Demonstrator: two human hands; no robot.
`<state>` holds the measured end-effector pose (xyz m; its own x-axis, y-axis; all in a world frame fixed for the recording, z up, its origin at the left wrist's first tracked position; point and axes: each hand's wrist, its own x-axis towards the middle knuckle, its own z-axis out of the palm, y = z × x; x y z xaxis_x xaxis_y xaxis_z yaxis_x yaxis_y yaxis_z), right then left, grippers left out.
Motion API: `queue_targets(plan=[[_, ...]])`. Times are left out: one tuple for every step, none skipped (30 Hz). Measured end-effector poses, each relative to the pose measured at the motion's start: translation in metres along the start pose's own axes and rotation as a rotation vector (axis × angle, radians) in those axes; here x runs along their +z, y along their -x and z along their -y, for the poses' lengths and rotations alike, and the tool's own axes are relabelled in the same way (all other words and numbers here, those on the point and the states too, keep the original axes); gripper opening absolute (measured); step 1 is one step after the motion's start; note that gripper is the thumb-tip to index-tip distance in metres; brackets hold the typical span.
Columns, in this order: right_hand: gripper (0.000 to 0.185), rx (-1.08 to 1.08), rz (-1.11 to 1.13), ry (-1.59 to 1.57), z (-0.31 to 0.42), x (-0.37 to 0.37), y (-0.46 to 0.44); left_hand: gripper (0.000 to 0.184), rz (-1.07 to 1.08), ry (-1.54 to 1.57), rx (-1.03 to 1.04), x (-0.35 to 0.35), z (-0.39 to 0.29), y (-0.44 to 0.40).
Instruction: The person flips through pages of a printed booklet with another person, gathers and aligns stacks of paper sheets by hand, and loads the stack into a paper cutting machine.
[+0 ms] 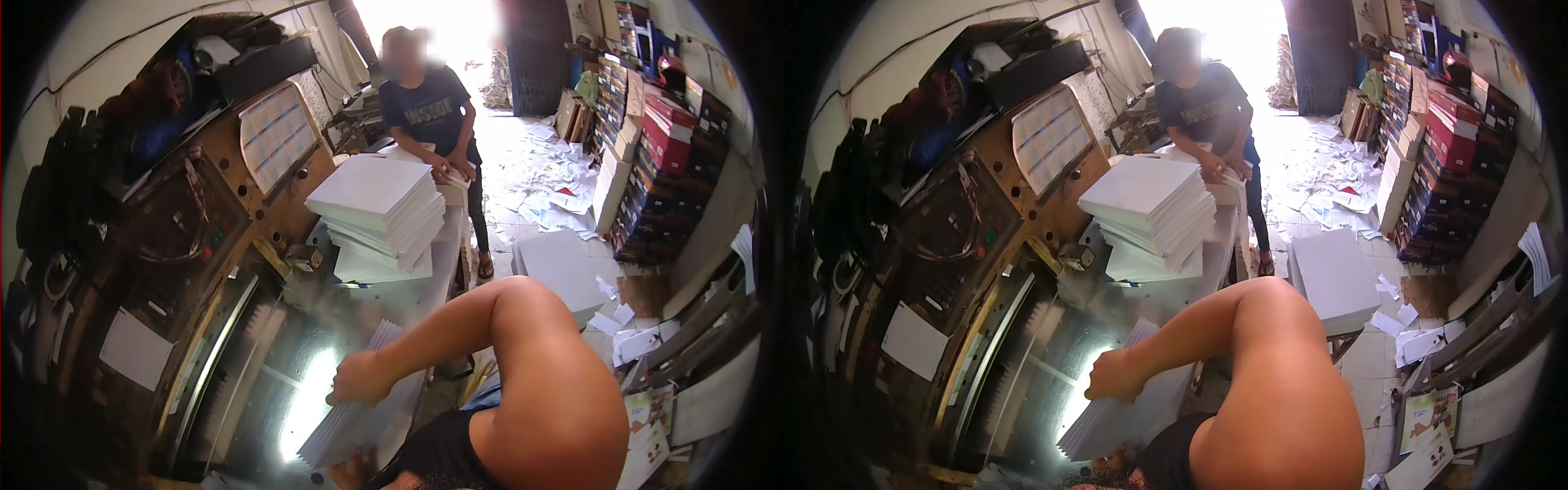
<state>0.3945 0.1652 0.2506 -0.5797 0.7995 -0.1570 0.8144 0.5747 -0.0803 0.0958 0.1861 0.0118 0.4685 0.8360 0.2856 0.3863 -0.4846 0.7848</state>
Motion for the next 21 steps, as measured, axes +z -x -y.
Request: queue_targets(plan=[[0.061, -0.019, -0.005, 0.009, -0.002, 0.004, -0.002, 0.053, 0.008, 0.009, -0.016, 0.0, 0.0, 0.0], [0.062, -0.004, -0.011, 0.008, -0.004, 0.007, -0.003, 0.054, 0.016, 0.018, -0.032, -0.001, -0.001, -0.004], [0.064, 0.01, -0.018, 0.005, -0.004, 0.006, -0.002, 0.055, 0.022, 0.027, -0.055, -0.005, -0.001, -0.006], [0.067, 0.023, -0.027, -0.001, -0.005, 0.005, 0.0, 0.056, 0.026, 0.038, -0.079, -0.012, -0.001, -0.011], [0.066, 0.044, -0.08, -0.057, -0.008, 0.005, 0.006, 0.057, 0.031, 0.046, -0.105, -0.023, -0.001, -0.018], [0.066, 0.065, -0.131, -0.109, -0.01, -0.002, 0.021, 0.057, 0.026, 0.058, -0.118, -0.036, -0.003, -0.03], [0.065, 0.086, -0.178, -0.159, -0.013, -0.01, 0.038, 0.058, 0.013, 0.079, -0.117, -0.054, -0.008, -0.045], [0.064, 0.144, -0.232, -0.259, -0.014, -0.019, 0.054, 0.059, 0.006, 0.108, -0.093, -0.074, -0.017, -0.064], [0.064, 0.2, -0.28, -0.365, -0.011, -0.028, 0.071, 0.06, 0.008, 0.146, -0.055, -0.095, -0.035, -0.084], [0.063, 0.255, -0.327, -0.475, -0.011, -0.028, 0.085, 0.061, 0.025, 0.185, -0.005, -0.112, -0.057, -0.106], [0.065, 0.302, -0.418, -0.614, -0.012, -0.02, 0.094, 0.062, 0.051, 0.219, 0.033, -0.126, -0.084, -0.127], [0.067, 0.347, -0.506, -0.758, -0.013, -0.01, 0.102, 0.071, 0.094, 0.25, 0.046, -0.127, -0.133, -0.148], [0.07, 0.395, -0.593, -0.899, -0.016, 0.001, 0.109, 0.08, 0.137, 0.282, 0.057, -0.129, -0.182, -0.168], [0.072, 0.402, -0.665, -1.075, -0.022, 0.023, 0.109, 0.083, 0.224, 0.227, 0.046, -0.125, -0.195, -0.194], [0.075, 0.408, -0.734, -1.259, -0.026, 0.056, 0.101, 0.086, 0.313, 0.168, 0.029, -0.121, -0.202, -0.218], [0.077, 0.417, -0.804, -1.438, -0.025, 0.082, 0.097, 0.088, 0.457, 0.141, -0.002, -0.11, -0.214, -0.242], [0.075, 0.428, -0.857, -1.511, -0.021, 0.096, 0.1, 0.086, 0.56, 0.078, -0.067, -0.093, -0.223, -0.26], [0.074, 0.45, -0.887, -1.612, -0.018, 0.12, 0.1, 0.087, 0.66, 0.018, -0.092, -0.075, -0.217, -0.276], [0.072, 0.472, -0.919, -1.708, -0.017, 0.149, 0.097, 0.088, 0.759, -0.041, -0.112, -0.054, -0.203, -0.295], [0.071, 0.495, -0.951, -1.804, -0.018, 0.171, 0.099, 0.09, 0.857, -0.101, -0.131, -0.031, -0.189, -0.309], [0.07, 0.572, -0.926, -1.84, -0.02, 0.182, 0.107, 0.091, 0.902, -0.128, -0.147, -0.007, -0.175, -0.32]])
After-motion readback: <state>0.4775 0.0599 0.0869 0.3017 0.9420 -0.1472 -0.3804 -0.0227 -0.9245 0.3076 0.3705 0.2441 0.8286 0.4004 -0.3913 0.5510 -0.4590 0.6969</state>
